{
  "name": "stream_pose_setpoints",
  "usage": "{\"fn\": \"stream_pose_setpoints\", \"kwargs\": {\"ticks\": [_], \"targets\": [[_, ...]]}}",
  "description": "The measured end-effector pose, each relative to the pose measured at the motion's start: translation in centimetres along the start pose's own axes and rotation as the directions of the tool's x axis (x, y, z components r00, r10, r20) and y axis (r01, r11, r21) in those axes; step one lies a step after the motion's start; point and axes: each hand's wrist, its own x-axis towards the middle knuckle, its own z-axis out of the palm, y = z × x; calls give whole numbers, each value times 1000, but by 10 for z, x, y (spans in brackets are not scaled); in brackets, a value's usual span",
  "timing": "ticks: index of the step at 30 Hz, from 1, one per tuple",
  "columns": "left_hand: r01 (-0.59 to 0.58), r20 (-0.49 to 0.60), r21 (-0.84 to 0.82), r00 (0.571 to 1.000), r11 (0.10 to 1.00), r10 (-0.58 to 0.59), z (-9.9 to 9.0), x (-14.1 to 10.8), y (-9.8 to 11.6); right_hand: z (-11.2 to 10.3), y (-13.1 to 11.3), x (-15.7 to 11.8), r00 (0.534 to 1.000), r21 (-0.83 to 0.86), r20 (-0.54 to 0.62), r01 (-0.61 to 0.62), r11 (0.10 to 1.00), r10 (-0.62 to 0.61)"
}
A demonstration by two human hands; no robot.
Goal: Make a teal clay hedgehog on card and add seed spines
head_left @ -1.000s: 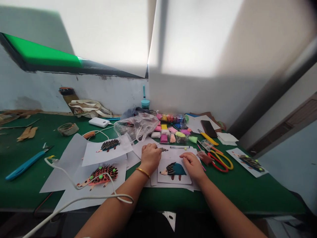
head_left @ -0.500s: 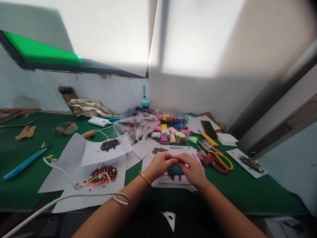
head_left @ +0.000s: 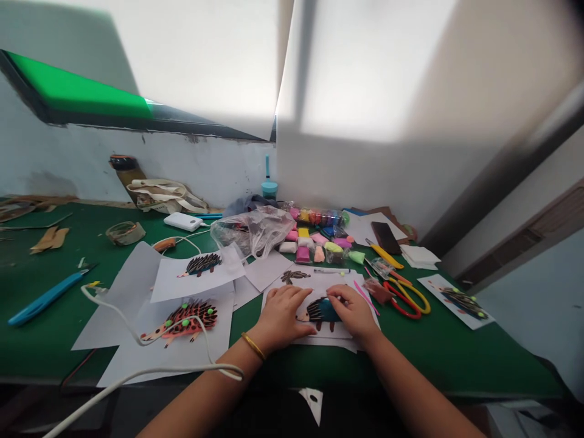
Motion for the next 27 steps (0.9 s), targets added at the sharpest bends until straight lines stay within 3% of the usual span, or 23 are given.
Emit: {"fn": "stream_pose_setpoints", "kwargs": {"ticks": [9, 27], "targets": [[1, 65, 50, 998, 999, -4, 5, -3, -6, 4, 8, 2, 993, -222, 0, 117, 968, -120], [25, 88, 33, 996, 999, -28, 6, -3, -7, 5, -3, -1, 985, -399, 96, 172, 901, -145]]}}
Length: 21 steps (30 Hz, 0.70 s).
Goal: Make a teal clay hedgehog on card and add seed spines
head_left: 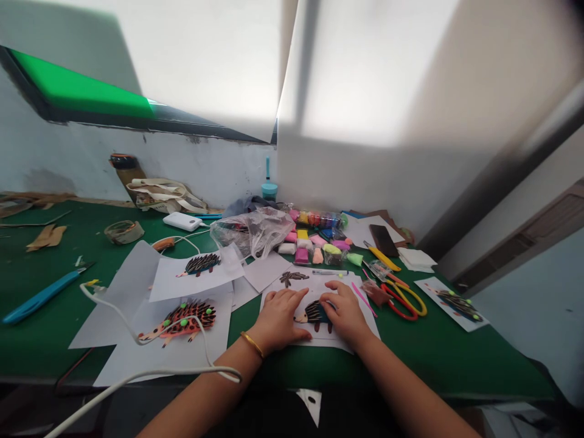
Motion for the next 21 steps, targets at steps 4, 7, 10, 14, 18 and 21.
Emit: {"fn": "stream_pose_setpoints", "kwargs": {"ticks": [4, 7, 10, 14, 18, 21], "targets": [[-8, -10, -1, 1000, 1000, 8, 0, 0, 0, -2, -5, -1, 1000, -66, 24, 9, 998, -7], [-8, -9, 5, 1000, 1000, 8, 1, 0, 0, -3, -8, -1, 999, -99, 35, 14, 995, -10], [-10, -6, 10, 1000, 1000, 10, 1, 0, -1, -3, -10, -1, 999, -114, 35, 26, 993, -22], [-25, 0, 21, 1000, 999, 25, -1, 0, 0, -3, -10, -2, 999, -117, 31, 26, 993, -23], [-38, -25, 33, 999, 999, 39, -2, 3, 6, -1, -9, -2, 1000, -121, 20, 22, 992, -20], [-43, -37, 63, 998, 997, 45, -1, 7, 12, -1, -9, -2, 1000, -126, 20, 18, 992, -16]]}}
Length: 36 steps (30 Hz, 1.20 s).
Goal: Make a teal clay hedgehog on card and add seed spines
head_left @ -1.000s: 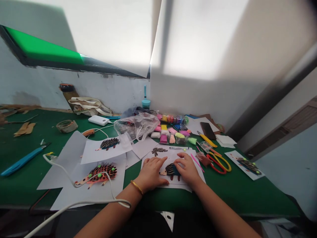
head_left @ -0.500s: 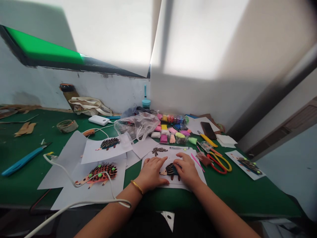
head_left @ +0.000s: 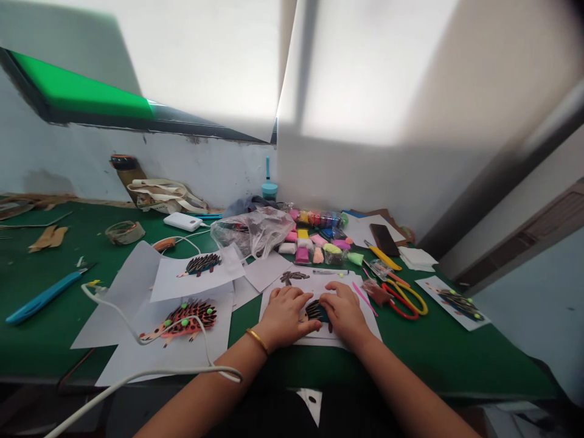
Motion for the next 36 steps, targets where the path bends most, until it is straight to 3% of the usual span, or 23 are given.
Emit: {"fn": "stream_pose_setpoints", "kwargs": {"ticks": [36], "targets": [[-14, 3, 3, 1000, 1000, 14, 1, 3, 5, 1, 1, -1, 998, 13, -58, 6, 1000, -6]]}}
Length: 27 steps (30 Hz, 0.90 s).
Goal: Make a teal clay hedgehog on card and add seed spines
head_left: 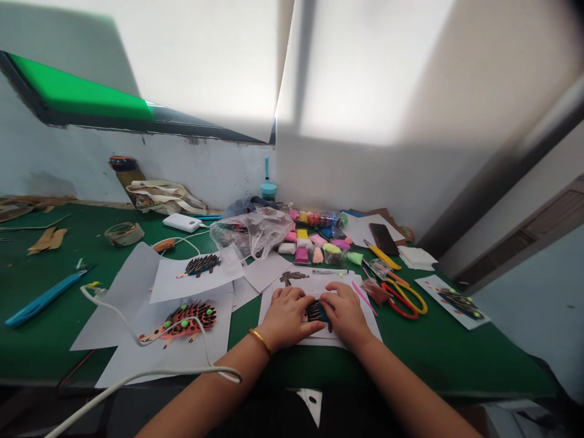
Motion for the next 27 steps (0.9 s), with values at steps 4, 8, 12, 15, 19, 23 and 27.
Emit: {"fn": "stream_pose_setpoints", "kwargs": {"ticks": [4, 8, 12, 15, 19, 23, 27], "targets": [[-6, -1, 4, 1000, 1000, 6, 2, 0, 0, 1, 2, 0, 1000, 22, -2, -9, 1000, 9], [45, -26, 31, 999, 999, -44, 3, 2, -4, 1, 7, 2, 999, 135, -13, -30, 990, 32], [228, -99, 143, 971, 963, -216, -5, 10, -16, 4, 13, 2, 991, 274, -56, -105, 956, 125], [260, -106, 204, 964, 944, -243, -11, 19, -26, 6, 16, 1, 981, 308, -52, -163, 937, 187], [249, -70, 264, 969, 932, -239, -10, 33, -37, 8, 17, 0, 970, 350, -41, -212, 912, 241], [245, -73, 294, 970, 924, -234, -7, 41, -43, 8, 17, 0, 968, 354, -58, -208, 912, 243], [250, -109, 301, 968, 920, -227, -10, 41, -42, 6, 15, 1, 970, 351, -87, -183, 918, 227]]}}
